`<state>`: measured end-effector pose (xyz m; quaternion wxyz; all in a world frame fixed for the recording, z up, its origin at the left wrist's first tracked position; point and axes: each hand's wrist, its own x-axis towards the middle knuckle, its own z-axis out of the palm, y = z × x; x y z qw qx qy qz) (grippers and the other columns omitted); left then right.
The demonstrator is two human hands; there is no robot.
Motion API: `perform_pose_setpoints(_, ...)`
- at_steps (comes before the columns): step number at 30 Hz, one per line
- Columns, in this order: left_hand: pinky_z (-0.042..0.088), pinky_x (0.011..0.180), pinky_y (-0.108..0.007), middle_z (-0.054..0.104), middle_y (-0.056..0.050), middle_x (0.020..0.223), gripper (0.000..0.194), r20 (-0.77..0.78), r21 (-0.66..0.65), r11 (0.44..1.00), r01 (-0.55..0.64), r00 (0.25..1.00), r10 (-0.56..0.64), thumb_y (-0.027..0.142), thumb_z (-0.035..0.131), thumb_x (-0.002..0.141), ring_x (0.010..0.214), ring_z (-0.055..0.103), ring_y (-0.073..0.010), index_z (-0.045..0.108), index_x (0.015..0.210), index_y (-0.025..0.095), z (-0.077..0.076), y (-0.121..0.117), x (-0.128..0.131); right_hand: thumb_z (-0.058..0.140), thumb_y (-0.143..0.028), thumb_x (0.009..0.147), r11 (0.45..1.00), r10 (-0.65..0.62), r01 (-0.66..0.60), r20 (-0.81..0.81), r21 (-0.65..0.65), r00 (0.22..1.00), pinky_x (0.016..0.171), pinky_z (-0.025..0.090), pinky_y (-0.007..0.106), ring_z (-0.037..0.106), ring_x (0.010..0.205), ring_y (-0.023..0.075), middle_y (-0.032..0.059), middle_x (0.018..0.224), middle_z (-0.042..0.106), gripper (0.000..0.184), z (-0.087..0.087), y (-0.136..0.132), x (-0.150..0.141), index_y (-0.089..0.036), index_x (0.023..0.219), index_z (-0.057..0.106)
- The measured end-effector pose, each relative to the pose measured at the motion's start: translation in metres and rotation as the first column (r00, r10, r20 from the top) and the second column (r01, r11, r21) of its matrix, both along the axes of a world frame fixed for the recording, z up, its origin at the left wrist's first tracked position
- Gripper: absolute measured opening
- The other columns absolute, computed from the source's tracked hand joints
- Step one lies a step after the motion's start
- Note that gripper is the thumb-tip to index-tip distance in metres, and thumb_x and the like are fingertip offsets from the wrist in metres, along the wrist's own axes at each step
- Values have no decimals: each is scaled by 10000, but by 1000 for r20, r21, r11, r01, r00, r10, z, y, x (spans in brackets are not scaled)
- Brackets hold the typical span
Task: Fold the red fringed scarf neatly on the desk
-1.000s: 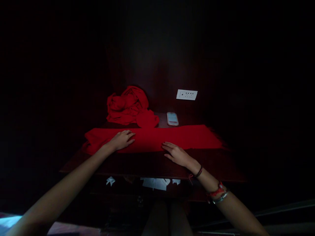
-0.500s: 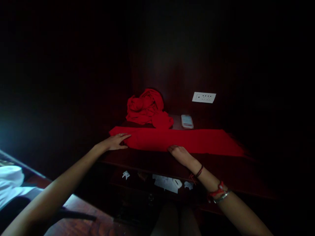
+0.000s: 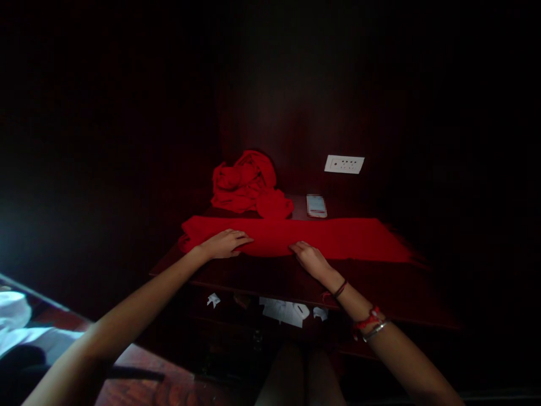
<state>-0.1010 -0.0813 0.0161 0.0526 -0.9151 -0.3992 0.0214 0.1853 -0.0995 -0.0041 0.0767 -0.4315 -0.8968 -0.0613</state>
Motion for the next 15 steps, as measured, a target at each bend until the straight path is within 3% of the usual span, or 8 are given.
perform_pose_setpoints(6,350,793,-274,511,-43,1092,415,-54,76,995,71,996,-67,218,409,781,974,486,-184,380,1191,276,-11,9,36,317,-194,851,996,-33,30,27,87,999,778,355,281,475,858,170,82,886,543,254,3,0,-2,-161,944,552)
perform_pose_setpoints(11,383,701,-256,557,-55,943,234,-30,164,981,107,994,-104,246,370,826,867,529,-168,499,1019,223,-21,8,59,304,-213,861,996,-67,65,36,58,997,757,353,272,499,825,164,86,859,560,267,1,0,-6,-151,895,561)
perform_pose_setpoints(15,384,645,-239,571,-56,865,216,-32,206,969,133,991,-129,229,329,851,811,537,-159,539,887,192,-22,4,70,299,-218,862,994,-101,99,39,50,994,710,372,247,519,807,159,76,870,564,262,-1,-2,-8,-161,894,553)
